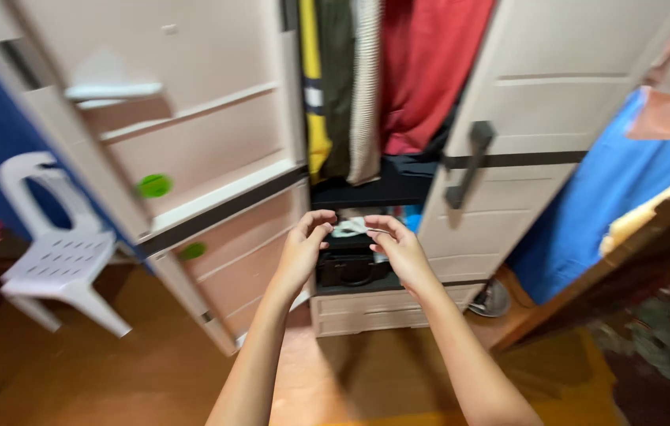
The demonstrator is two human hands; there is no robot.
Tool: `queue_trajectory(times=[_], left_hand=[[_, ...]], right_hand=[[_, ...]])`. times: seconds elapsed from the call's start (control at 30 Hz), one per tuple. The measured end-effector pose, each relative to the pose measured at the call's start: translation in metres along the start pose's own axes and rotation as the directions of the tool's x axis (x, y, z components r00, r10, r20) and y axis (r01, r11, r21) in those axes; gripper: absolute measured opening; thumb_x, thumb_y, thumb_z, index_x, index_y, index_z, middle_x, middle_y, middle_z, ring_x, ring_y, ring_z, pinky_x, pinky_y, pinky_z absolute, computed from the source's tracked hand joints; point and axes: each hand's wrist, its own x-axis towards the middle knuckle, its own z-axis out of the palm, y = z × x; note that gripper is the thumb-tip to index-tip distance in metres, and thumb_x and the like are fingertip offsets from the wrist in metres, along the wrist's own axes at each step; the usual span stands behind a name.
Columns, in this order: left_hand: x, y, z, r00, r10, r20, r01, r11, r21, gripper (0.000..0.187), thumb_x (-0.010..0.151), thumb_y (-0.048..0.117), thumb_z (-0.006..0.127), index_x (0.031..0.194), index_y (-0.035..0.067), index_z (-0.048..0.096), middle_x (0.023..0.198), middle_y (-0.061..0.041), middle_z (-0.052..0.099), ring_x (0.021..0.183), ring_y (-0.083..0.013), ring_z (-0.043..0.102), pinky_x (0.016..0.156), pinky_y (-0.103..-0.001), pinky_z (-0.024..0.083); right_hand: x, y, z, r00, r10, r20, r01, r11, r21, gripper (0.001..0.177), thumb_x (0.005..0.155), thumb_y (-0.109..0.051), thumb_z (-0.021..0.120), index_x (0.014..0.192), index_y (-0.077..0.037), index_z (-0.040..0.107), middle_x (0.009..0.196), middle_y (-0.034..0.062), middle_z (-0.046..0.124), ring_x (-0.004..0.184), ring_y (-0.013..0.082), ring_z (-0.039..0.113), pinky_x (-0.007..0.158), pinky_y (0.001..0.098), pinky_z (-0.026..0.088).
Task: Selecting various clothes from a closet and laying them on a bed.
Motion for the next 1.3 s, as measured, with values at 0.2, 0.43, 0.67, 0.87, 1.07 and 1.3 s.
queue_trajectory(times=[0.2, 0.43, 0.67, 0.87, 1.07, 1.3], left_hand=[[0.072, -0.041, 0.099, 0.987, 0.051, 0.154, -0.033, 0.993, -0.117, 0.030, 0.099, 0.014, 0.059, 0.128, 0.004, 0.063, 0.120, -0.007, 0.070, 0.089, -0.0146, 0.055, 0.078, -0.028, 0.047], [0.185, -0.075, 0.207, 0.972, 0.110, 0.206, -0.081, 0.987, -0.141, 0.035, 0.100, 0.015, 0.057, 0.133, 0.005, 0.057, 0.128, -0.005, 0.068, 0.106, -0.0093, 0.063, 0.083, -0.024, 0.050], [0.277, -0.086, 0.266, 0.961, 0.275, 0.025, -0.276, 0.948, 0.161, 0.047, 0.098, 0.015, 0.060, 0.142, 0.000, 0.050, 0.136, -0.016, 0.063, 0.124, -0.0215, 0.063, 0.105, -0.033, 0.048], [0.317, -0.079, 0.277, 0.951, 0.298, 0.081, -0.309, 0.929, 0.206, 0.051, 0.101, 0.024, 0.061, 0.144, 0.000, 0.050, 0.134, -0.019, 0.064, 0.125, -0.0247, 0.061, 0.104, -0.034, 0.046], [0.290, -0.035, 0.281, 0.990, 0.100, 0.096, -0.122, 0.961, 0.248, 0.049, 0.099, 0.030, 0.058, 0.140, 0.004, 0.055, 0.123, -0.017, 0.070, 0.100, -0.0299, 0.067, 0.088, -0.037, 0.053], [0.276, -0.052, 0.280, 0.935, 0.310, 0.172, -0.343, 0.914, 0.216, 0.045, 0.098, 0.029, 0.064, 0.129, -0.003, 0.059, 0.124, -0.018, 0.068, 0.111, -0.0261, 0.068, 0.096, -0.036, 0.051]], right_hand=[[0.028, 0.009, -0.113, 0.991, 0.004, -0.132, -0.003, 1.000, 0.007, 0.033, 0.099, -0.012, 0.055, 0.130, -0.008, 0.064, 0.129, 0.0022, 0.066, 0.116, 0.0127, 0.062, 0.093, 0.0285, 0.052], [0.102, 0.005, -0.227, 0.962, -0.126, -0.244, 0.121, 0.992, -0.033, 0.036, 0.096, -0.006, 0.055, 0.131, -0.005, 0.062, 0.131, 0.0067, 0.065, 0.115, 0.0144, 0.063, 0.091, 0.0293, 0.053], [0.163, -0.006, -0.271, 0.938, -0.251, -0.241, 0.207, 0.959, -0.193, 0.056, 0.093, 0.000, 0.056, 0.148, -0.009, 0.047, 0.135, 0.0113, 0.059, 0.123, 0.0193, 0.058, 0.105, 0.0316, 0.046], [0.168, -0.035, -0.253, 0.985, -0.073, -0.155, 0.054, 0.991, -0.121, 0.064, 0.094, -0.003, 0.057, 0.155, -0.015, 0.039, 0.130, 0.0090, 0.064, 0.121, 0.0172, 0.061, 0.103, 0.0288, 0.044], [0.162, -0.019, -0.255, 0.984, -0.112, -0.140, 0.104, 0.992, -0.066, 0.071, 0.094, 0.000, 0.058, 0.159, -0.014, 0.034, 0.127, 0.0095, 0.062, 0.119, 0.0154, 0.060, 0.102, 0.0255, 0.044], [0.134, -0.010, -0.254, 0.967, -0.107, -0.232, 0.080, 0.989, -0.123, 0.071, 0.100, -0.003, 0.062, 0.164, -0.014, 0.036, 0.120, 0.0129, 0.058, 0.104, 0.0166, 0.058, 0.095, 0.0251, 0.045]])
